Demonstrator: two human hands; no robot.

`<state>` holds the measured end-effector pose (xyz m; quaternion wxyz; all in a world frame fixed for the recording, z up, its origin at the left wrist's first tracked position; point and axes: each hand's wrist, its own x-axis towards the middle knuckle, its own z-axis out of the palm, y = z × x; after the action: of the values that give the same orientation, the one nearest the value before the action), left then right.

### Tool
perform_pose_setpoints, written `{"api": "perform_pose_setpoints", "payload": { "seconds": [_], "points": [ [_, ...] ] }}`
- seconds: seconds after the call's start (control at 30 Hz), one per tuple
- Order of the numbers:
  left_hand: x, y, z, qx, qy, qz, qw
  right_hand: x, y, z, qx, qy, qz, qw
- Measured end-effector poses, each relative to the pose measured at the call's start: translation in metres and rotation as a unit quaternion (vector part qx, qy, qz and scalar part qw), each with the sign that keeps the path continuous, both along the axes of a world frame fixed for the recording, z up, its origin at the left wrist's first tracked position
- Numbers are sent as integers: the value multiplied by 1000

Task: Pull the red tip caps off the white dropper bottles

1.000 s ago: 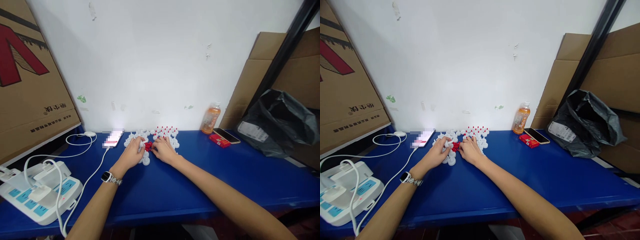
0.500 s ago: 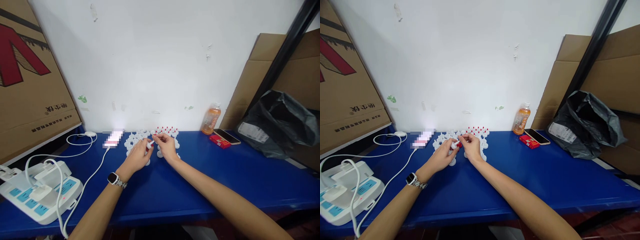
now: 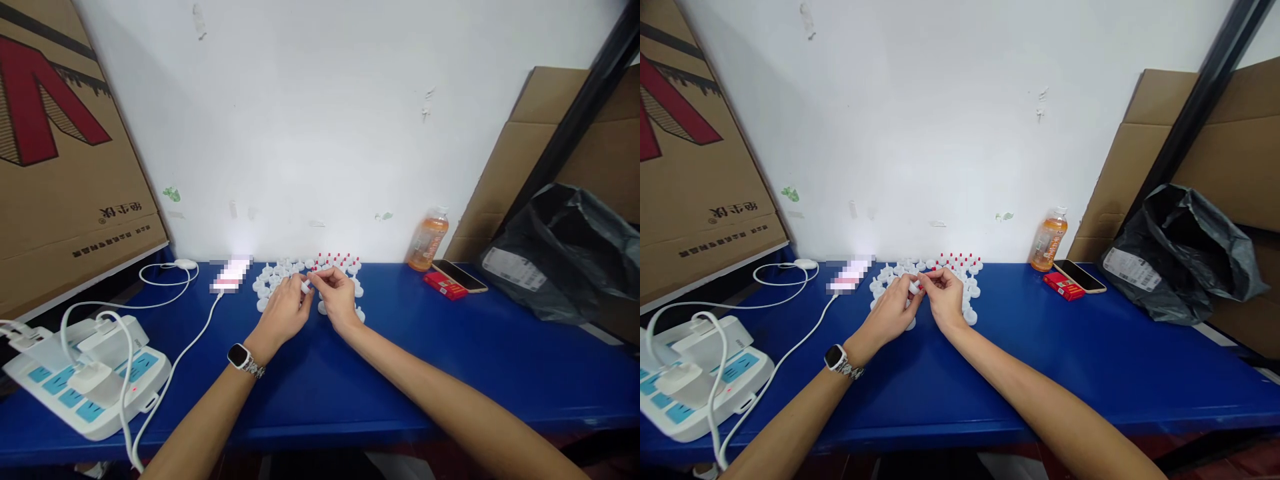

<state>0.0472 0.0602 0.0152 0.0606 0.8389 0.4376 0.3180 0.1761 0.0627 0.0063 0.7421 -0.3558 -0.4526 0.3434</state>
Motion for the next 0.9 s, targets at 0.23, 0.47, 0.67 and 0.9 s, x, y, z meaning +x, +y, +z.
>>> {"api": "perform_pose_setpoints", "payload": {
  "seconds": [0.23,0.47,0.67,0.9],
  "points": [
    [4,-2,-1,7,-68,-35,997,-4,-4,2,46,-37,-38,998],
    [-1,2,-1,5,-70,-38,997,-1,-3,4,56,-90,-19,994],
    [-18,15,1,36,-47,26,998,37,45,17,14,-241,-40,970],
    [-35,24,4,22,-41,68,997,43,111,19,-36,-547,-31,836]
  ]
}}
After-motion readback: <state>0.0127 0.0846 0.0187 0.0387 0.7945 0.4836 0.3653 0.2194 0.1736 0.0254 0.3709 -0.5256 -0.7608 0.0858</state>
